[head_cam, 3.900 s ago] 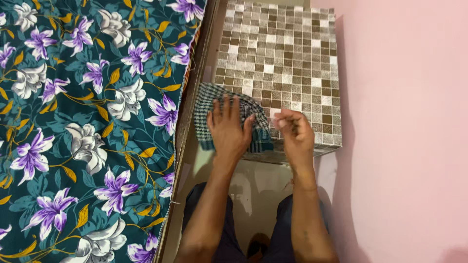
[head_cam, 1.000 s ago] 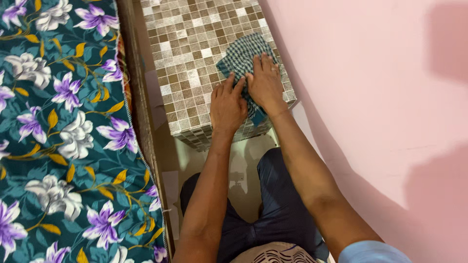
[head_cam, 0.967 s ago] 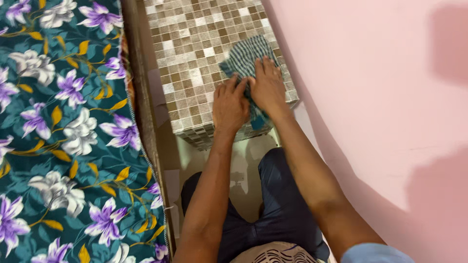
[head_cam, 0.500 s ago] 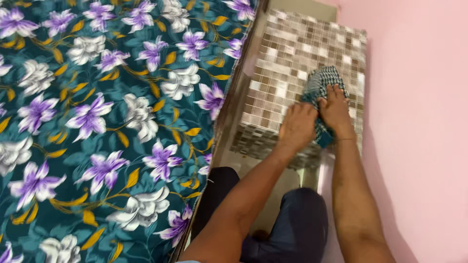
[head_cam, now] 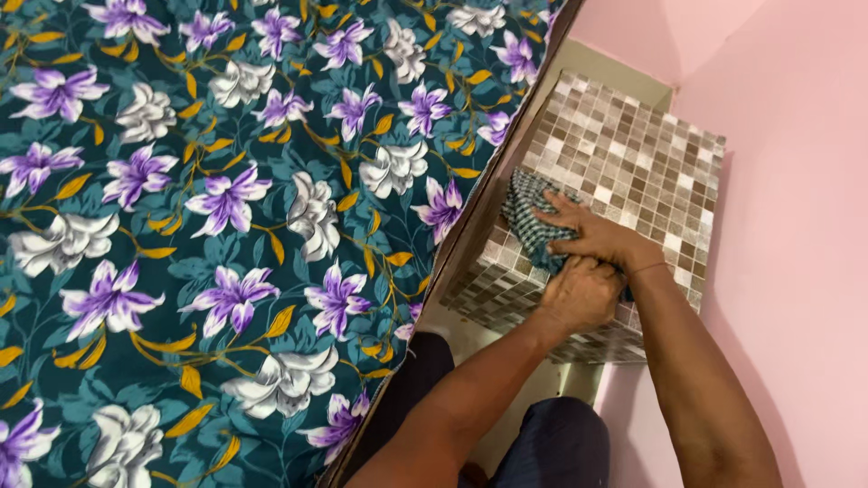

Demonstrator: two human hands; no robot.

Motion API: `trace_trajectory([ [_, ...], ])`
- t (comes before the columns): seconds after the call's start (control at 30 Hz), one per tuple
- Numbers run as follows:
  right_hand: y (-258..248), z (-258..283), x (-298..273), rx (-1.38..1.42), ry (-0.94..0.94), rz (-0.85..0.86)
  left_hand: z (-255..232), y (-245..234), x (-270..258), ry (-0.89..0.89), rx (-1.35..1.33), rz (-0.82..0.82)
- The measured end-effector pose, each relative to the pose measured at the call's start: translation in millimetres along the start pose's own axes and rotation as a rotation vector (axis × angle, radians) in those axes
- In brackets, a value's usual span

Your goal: The person wipes the sides and top surface of tiled and brick-patterned furniture using a cloth by hand, moving around the object to reach different sides.

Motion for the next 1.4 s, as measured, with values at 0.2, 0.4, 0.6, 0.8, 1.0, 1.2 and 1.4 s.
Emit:
trace_trajectory([
  [0.2, -21, -72, 17, 0.016, 0.146, -0.29, 1, -4, 0, -0.146, 0.004, 0.19],
  [0.4, -28, -151, -43, -0.18, 0.282, -0.868, 5, -3, 3, -0.202, 0.011, 0.218],
  [0.6, 27, -174, -123, -0.153, 0.481, -0.969, 10, -5, 1, -0.206, -0.006, 0.127],
  [0.8, 136, -153, -196, -0.221, 0.583, -1.03, 8, -2, 2, -0.215, 0.052, 0.161],
  [1.0, 142, -165, -192, -0.285, 0.686, -1.012, 3, -8, 3, -0.202, 0.089, 0.186],
  [1.2, 87, -182, -188, -0.12, 0.583, -1.019, 10, 7, 6, -0.202, 0.063, 0.21],
  [1.4, 126, -94, -208, -0.088, 0.675, -1.153, 25, 39, 23, -0.186, 0.115, 0.155],
])
Point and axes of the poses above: each hand's wrist, its own x-axis towards the middle knuckle, its own y-axis out of the palm, z = x × y, the point moved 7 cm from there along x, towards the middle knuckle, and after that the axes turned 15 degrees about z, right-handed, at the moved point
